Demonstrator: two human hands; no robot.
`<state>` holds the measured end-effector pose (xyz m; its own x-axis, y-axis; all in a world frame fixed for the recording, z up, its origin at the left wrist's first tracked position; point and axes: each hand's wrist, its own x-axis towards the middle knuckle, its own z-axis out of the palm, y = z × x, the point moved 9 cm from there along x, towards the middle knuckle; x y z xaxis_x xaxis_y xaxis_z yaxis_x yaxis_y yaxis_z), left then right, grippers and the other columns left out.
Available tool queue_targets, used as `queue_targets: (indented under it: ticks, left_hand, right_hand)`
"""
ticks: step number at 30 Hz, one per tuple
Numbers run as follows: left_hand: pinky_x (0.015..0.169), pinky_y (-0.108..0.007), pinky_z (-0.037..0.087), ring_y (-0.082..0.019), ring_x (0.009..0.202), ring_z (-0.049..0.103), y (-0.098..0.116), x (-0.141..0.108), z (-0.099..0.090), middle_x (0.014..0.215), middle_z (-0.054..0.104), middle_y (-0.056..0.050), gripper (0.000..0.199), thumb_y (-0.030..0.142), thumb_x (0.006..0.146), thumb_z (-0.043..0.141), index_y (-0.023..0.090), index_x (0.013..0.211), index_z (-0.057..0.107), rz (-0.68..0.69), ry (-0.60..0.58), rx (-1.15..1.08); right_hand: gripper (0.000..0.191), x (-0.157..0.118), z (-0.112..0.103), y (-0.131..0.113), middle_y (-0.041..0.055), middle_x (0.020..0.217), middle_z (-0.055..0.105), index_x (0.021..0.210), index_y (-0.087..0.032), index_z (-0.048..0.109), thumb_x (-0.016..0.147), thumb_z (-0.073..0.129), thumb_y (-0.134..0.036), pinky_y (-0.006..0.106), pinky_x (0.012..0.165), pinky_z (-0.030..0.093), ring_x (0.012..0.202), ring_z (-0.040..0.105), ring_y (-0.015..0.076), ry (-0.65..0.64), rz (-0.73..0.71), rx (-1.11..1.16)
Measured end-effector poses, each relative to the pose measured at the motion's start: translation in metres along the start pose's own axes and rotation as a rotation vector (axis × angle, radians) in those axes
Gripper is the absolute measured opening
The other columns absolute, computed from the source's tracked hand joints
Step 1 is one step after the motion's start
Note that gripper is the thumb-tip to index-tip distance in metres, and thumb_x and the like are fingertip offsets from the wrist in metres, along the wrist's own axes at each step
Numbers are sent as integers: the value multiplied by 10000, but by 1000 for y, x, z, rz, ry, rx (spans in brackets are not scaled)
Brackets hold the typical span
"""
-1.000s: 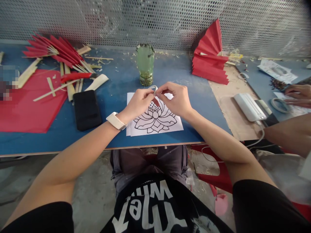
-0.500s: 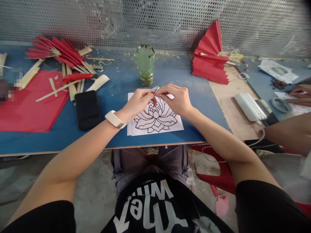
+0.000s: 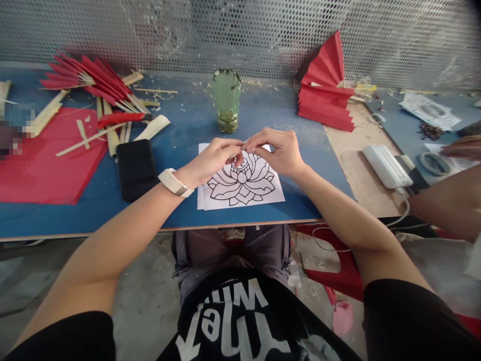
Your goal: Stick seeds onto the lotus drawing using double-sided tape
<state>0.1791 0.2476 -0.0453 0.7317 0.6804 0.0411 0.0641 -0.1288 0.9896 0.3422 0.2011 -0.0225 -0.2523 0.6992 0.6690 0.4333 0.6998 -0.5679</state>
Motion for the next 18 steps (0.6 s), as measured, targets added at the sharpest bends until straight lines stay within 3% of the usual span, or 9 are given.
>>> queue_targets:
  ticks: [3,8,13,16,18]
  left_hand:
    - [825,-392,533,-207,764,520,-1,-1,1,758,580,-22,377,159,1184,608,247,869,795,-3,-21,-12]
    - [798,-394,451,-190,733,424,-1,1,2,761,515,-1,376,150,1163,615,248,826,749,24,-42,1]
    - [725,-379,380,-191,701,352,2,1,-12,729,447,8,353,197,1133,617,258,827,783,48,48,62]
    - [690,-392,351,-191,662,378,14,-3,-25,707,495,4,340,306,1162,650,269,852,786,123,97,272]
    - [735,-405,406,-197,682,455,26,-5,-41,736,562,-4,370,394,1192,691,271,849,753,226,203,512]
  right_hand:
    - [189,1,1,4,40,1172,976,1110,-310,943,1189,805,-413,440,963,779,1046,929,239,-45,22,4]
    - [227,3,0,-5,17,1134,971,1108,-318,938,1242,847,-478,398,930,787,993,932,209,-49,-25,70]
    - [503,4,-6,-26,32,1036,912,1046,-323,891,1203,892,-801,444,868,803,946,909,238,11,-15,163]
    - [581,5,-14,-27,48,1052,873,1040,-326,856,1170,872,-892,495,919,811,999,885,262,107,28,135]
    - [596,5,-17,-14,60,1129,853,1067,-320,836,1153,871,-909,496,959,810,1088,873,271,138,93,126]
